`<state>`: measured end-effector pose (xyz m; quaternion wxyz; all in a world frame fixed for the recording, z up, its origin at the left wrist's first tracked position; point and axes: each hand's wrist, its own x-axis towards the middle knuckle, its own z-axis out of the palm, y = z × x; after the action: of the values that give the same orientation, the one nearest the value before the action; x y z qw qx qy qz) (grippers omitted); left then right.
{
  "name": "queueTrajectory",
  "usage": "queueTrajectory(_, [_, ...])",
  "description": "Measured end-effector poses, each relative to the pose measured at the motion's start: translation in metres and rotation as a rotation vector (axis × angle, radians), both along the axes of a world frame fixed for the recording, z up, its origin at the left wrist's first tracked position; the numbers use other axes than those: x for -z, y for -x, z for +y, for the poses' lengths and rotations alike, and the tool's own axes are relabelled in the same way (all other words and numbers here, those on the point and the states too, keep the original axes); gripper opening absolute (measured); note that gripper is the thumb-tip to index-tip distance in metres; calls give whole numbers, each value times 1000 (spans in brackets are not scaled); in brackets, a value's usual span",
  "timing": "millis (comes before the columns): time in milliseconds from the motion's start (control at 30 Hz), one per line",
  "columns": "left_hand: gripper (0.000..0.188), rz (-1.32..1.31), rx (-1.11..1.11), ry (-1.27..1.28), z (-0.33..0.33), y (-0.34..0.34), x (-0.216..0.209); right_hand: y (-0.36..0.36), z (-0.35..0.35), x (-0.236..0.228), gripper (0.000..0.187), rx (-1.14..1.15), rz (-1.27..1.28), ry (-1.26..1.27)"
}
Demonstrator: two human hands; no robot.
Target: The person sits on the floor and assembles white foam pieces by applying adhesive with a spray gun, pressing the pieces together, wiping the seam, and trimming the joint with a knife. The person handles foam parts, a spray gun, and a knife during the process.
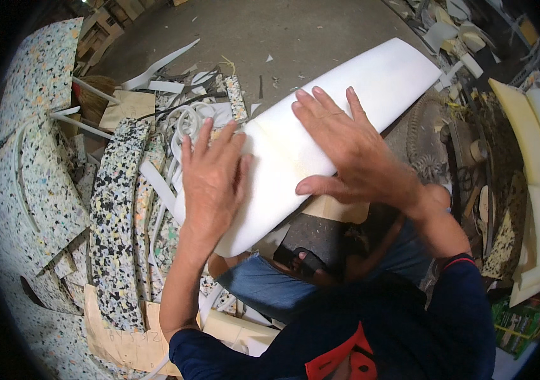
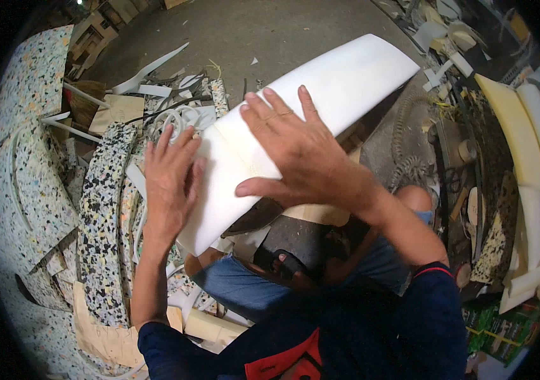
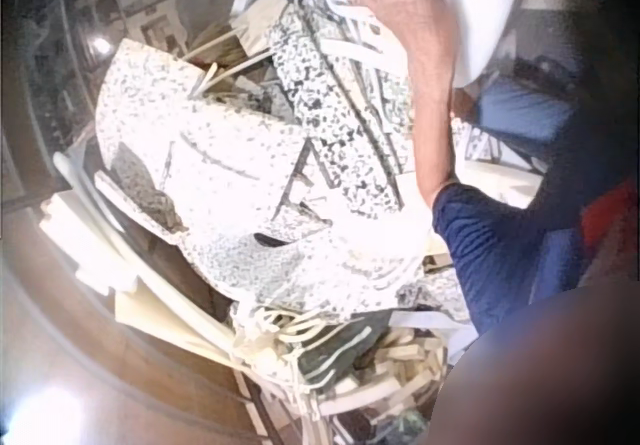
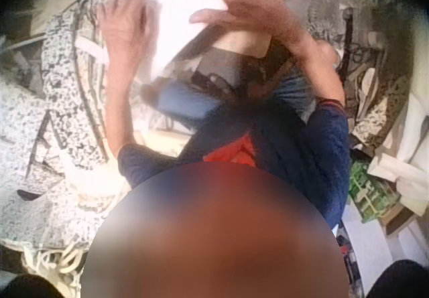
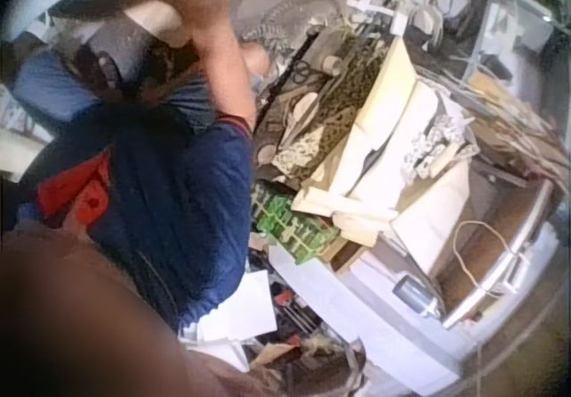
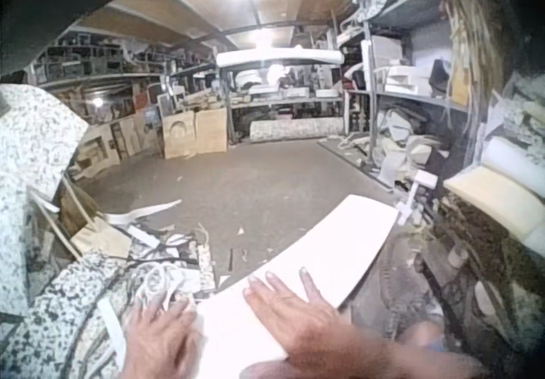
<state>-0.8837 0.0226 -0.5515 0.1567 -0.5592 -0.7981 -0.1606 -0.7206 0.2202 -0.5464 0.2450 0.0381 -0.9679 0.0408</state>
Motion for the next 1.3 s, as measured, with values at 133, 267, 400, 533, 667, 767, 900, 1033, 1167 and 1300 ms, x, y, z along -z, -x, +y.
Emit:
queueTrajectory(133, [58,-30,-6,228,4,-18,4,-2,20,13,101,-66,-25,36])
queueTrajectory(267, [61,-32,-52,331,10,-26,5,-3,22,23,103,-90,-4,37])
queueTrajectory(400, [63,-43,-55,378,14,-28,3,-4,23,25,104,-94,10,41])
queueTrajectory(533, [63,-21,-54,348,13,-34,-1,-6,24,27,102,-99,6,43])
queueTrajectory(667, [62,-20,-81,349,12,-42,0,-7,24,27,103,-71,-17,74])
queueTrajectory(767, [62,-53,-85,364,13,-43,4,-9,22,27,105,-46,-99,75])
queueTrajectory(900, [63,-38,-81,329,11,-43,7,-10,20,25,107,-15,-241,69])
queueTrajectory(1033, [64,7,-54,279,15,-48,8,-8,20,25,108,-8,-230,57])
queueTrajectory(1167, [66,-41,-62,311,14,-46,5,-9,20,27,107,-15,-203,81])
queueTrajectory(1300, [66,-113,-70,77,-2,-54,9,-9,26,28,101,14,-260,70])
